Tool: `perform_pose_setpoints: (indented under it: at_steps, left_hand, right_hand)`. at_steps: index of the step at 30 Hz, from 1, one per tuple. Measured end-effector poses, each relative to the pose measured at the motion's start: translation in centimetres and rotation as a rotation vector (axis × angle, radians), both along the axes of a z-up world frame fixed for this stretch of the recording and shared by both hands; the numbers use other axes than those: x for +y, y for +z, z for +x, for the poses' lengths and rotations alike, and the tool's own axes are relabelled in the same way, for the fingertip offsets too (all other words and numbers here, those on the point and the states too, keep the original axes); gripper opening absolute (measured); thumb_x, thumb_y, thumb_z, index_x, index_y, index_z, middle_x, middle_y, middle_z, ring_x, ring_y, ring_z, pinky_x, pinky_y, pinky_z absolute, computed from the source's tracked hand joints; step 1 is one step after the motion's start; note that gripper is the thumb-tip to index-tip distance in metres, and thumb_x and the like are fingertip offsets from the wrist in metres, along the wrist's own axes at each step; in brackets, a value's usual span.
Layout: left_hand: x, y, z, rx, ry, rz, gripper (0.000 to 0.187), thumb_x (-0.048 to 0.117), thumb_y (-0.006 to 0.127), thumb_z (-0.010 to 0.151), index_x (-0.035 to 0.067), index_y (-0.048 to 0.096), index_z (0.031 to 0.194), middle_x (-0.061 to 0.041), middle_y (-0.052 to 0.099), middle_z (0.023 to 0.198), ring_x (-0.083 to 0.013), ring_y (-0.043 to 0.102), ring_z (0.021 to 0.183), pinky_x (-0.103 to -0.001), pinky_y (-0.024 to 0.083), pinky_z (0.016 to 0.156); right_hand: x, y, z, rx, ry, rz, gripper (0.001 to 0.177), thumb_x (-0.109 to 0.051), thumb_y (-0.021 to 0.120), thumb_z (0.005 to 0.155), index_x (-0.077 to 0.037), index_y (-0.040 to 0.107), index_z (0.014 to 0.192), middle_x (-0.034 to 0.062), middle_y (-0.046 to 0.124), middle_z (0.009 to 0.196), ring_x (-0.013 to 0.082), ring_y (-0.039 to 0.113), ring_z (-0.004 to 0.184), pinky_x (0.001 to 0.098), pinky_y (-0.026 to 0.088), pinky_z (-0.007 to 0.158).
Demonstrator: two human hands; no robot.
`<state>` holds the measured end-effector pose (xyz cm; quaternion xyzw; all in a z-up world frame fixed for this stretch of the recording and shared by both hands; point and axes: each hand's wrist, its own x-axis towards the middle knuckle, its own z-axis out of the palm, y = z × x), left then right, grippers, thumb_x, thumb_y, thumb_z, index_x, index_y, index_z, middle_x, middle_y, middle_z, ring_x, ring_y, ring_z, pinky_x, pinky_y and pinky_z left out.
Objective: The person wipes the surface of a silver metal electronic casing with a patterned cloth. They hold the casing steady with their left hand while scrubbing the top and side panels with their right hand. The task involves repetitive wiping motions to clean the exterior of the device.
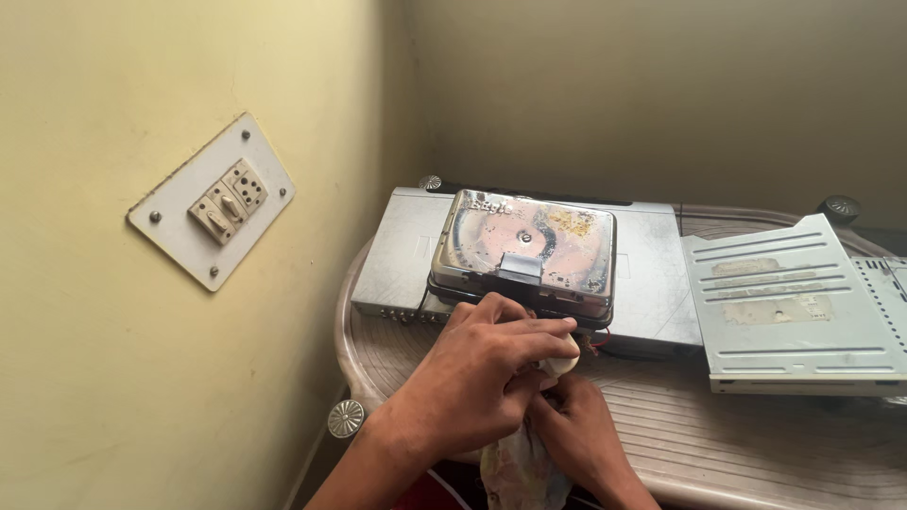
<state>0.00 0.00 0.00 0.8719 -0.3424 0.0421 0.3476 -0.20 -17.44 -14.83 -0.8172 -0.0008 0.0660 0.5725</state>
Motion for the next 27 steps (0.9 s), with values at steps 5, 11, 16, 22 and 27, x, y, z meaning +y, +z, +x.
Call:
perform_pose_setpoints:
  at_steps: [5,11,16,22,27]
  left_hand:
    - [-0.8,0.5,0.5,-0.036,-0.004,0.094,0.027,0.016,0.073,0.084,0.017,0.079,0.11,0.004,0.07,0.135,-0.0219,0.055,0.121,-0.038,0.035,0.102]
    - [-1.4,1.0,1.2,0.02,0.01,0.213,0.022,0.024,0.074,0.085,0.02,0.079,0.106,0.009,0.073,0.123,-0.0181,0.055,0.115,-0.035,0.034,0.097]
    - [-1.2,0.6,1.0,0.037,0.014,0.19,0.025,0.025,0.074,0.087,0.021,0.078,0.111,0.008,0.076,0.115,-0.0146,0.058,0.115,-0.036,0.034,0.099]
    - [-0.7,-1.6,-0.3,-0.199,0.145,-0.041,0.053,0.022,0.082,0.08,0.012,0.067,0.129,-0.004,0.069,0.131,-0.0229,0.055,0.127,-0.041,0.036,0.106]
    - [-1.3,-4.5,-2.7,-0.056,0.455,-0.41,0.075,0.027,0.091,0.072,0.005,0.057,0.135,-0.016,0.05,0.139,-0.0319,0.054,0.129,-0.045,0.047,0.102]
  right_hand:
    - [-0.1,0.8,-0.1,0.059,-0.004,0.058,0.026,-0.018,0.066,0.089,0.005,0.07,0.101,0.0116,0.074,0.075,0.0174,0.067,0.066,0.0328,0.051,0.056]
    - [0.5,3.2,-1.9,-0.147,-0.07,0.375,0.075,-0.012,0.069,0.081,-0.008,0.035,0.148,0.0133,0.067,0.107,0.0174,0.075,0.075,0.0303,0.064,0.059]
    - [0.6,2.9,-2.2,-0.239,-0.151,0.352,0.083,-0.006,0.071,0.081,-0.01,0.034,0.156,0.0136,0.066,0.118,0.0186,0.075,0.082,0.0303,0.066,0.062]
    - [0.2,2.2,-1.8,-0.188,-0.194,0.331,0.054,-0.017,0.063,0.092,-0.008,0.053,0.144,0.015,0.073,0.114,0.0213,0.077,0.093,0.0327,0.068,0.072]
    - [0.7,1.8,-2.2,-0.41,-0.232,0.013,0.048,-0.03,0.061,0.094,-0.003,0.061,0.134,0.0158,0.075,0.108,0.025,0.078,0.094,0.0367,0.062,0.074]
